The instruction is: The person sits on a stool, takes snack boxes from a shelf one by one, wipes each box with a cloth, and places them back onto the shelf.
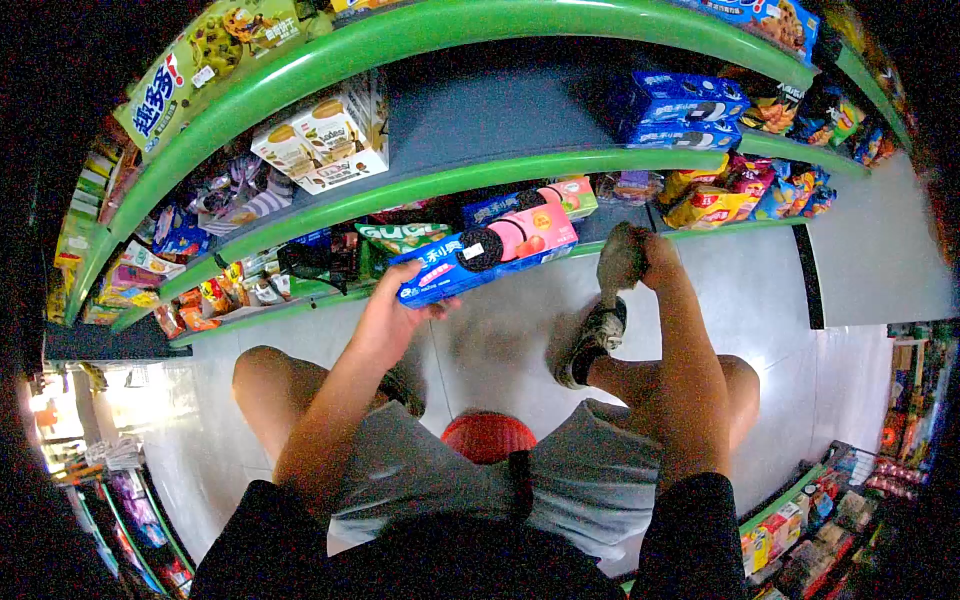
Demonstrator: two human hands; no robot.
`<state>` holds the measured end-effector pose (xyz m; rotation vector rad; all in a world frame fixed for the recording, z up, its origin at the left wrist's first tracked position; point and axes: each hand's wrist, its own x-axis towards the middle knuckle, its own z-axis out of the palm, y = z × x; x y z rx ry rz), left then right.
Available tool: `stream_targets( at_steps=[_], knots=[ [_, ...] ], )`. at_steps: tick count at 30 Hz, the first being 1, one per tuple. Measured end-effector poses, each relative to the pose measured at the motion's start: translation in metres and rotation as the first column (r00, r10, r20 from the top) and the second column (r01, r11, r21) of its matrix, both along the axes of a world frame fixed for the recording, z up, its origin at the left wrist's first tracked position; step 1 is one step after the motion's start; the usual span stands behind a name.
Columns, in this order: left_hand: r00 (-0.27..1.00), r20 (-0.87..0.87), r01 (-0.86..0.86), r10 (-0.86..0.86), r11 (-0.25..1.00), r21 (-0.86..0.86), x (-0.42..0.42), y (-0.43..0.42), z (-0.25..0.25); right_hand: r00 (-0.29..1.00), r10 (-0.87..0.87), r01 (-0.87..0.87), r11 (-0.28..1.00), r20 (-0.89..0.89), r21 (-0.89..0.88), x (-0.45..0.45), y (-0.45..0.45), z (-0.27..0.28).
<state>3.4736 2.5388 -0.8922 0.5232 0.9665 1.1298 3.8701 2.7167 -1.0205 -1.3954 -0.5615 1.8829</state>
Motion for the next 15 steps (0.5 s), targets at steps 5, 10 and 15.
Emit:
stream_targets(
  at_steps=[5,10,15],
  knots=[
    [1.0,0.004,-0.014,0.014,1.0,0.01,0.003,-0.003,0.003,0.832,-0.405,0.418,0.907,0.379,0.051,-0.01,0.016,0.028],
    [1.0,-0.022,-0.017,0.018,0.997,0.073,0.003,-0.005,0.005,0.905,0.1,-0.25,0.911,0.414,0.328,-0.066,-0.019,0.084],
    [0.991,-0.085,-0.084,0.098,0.984,0.16,0.006,-0.009,-0.003,0.842,0.131,-0.438,0.731,0.523,0.524,-0.115,-0.086,0.17]
  ],
)
